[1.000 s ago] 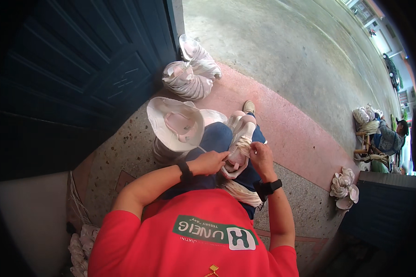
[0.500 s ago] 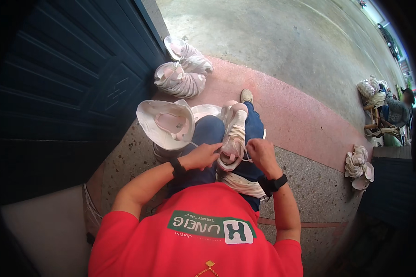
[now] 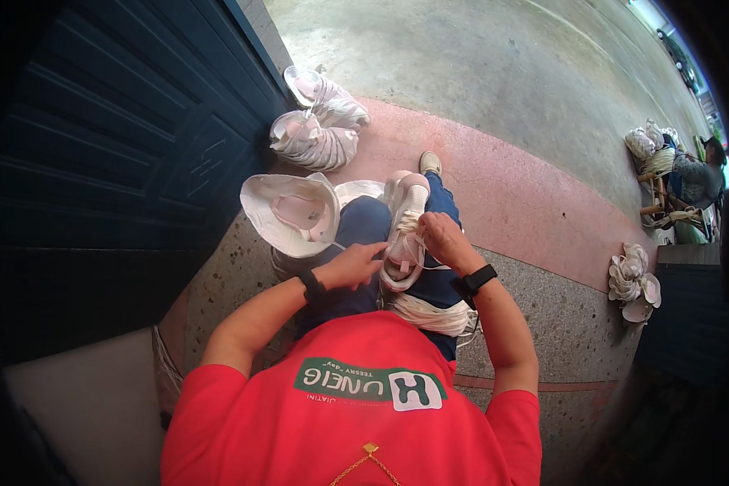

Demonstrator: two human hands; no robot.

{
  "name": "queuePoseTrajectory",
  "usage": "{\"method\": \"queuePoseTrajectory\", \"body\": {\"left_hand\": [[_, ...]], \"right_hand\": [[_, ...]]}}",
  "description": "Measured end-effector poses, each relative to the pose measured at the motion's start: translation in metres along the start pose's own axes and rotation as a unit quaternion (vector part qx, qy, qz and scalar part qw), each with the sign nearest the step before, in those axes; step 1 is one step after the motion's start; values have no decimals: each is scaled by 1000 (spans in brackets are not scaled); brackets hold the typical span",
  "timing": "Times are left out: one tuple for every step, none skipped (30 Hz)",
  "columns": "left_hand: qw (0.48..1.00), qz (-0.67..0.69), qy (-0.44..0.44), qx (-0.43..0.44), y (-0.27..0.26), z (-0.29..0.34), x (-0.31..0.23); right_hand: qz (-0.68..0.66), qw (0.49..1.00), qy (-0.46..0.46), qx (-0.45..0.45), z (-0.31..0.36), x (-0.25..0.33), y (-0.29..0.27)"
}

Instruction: Lacing a pair of white and pink sneakers.

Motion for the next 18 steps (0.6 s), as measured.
{"method": "queuePoseTrajectory", "body": {"left_hand": [[1000, -1, -2, -2, 0, 1, 2], [1000, -1, -3, -2, 2, 0, 1], [1000, -2, -4, -3, 2, -1, 0], [1000, -3, -6, -4, 2, -3, 0], [1000, -1, -8, -5, 2, -2, -1], [1000, -1, -11, -4, 4, -1, -1], [1000, 1, -12, -3, 4, -2, -2], [1000, 1, -14, -4, 3, -1, -2], [1000, 1, -16, -5, 3, 0, -2], [1000, -2, -18, -7, 3, 1, -2], [1000, -3, -18, -6, 4, 1, -4], [1000, -5, -17, -5, 4, -1, -5], [1000, -4, -15, -2, 5, -2, -7], [1000, -2, -16, -2, 5, -2, -7], [1000, -1, -17, -1, 5, -2, -8], [1000, 0, -19, 1, 5, -2, -9], [1000, 1, -22, -2, 5, -2, -8], [1000, 4, -25, -6, 4, 0, -5]], "right_hand": [[2, 1000, -3, 13, 0, 1, 1], [10, 1000, -7, 26, 1, 1, 2], [19, 999, -11, 38, 1, 0, 3], [33, 998, -20, 49, -2, -1, 6], [38, 997, -22, 58, -5, 0, 9], [42, 997, -21, 66, -7, 2, 11], [41, 997, -15, 69, -8, 1, 11], [36, 997, -11, 72, -8, 3, 10], [31, 997, -8, 75, -9, 5, 9], [25, 997, -5, 75, -8, 7, 7], [32, 996, -7, 78, -6, 6, 8], [39, 996, -10, 80, -5, 4, 9], [57, 995, -20, 84, -6, 4, 12], [59, 994, -17, 89, -8, 7, 11], [62, 994, -12, 93, -10, 8, 10], [51, 994, 9, 95, -9, 6, 5], [68, 993, 7, 93, -12, 11, -3], [85, 992, 4, 92, -17, 16, -10]]}}
Point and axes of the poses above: each hand's wrist, its own z-axis away from the middle knuckle, its own y-axis out of the palm, x = y × z, the point moved 9 cm from there along -z, towards the middle knuckle, and after that the axes turned 4 degrees about -y, right-handed, at the moved point
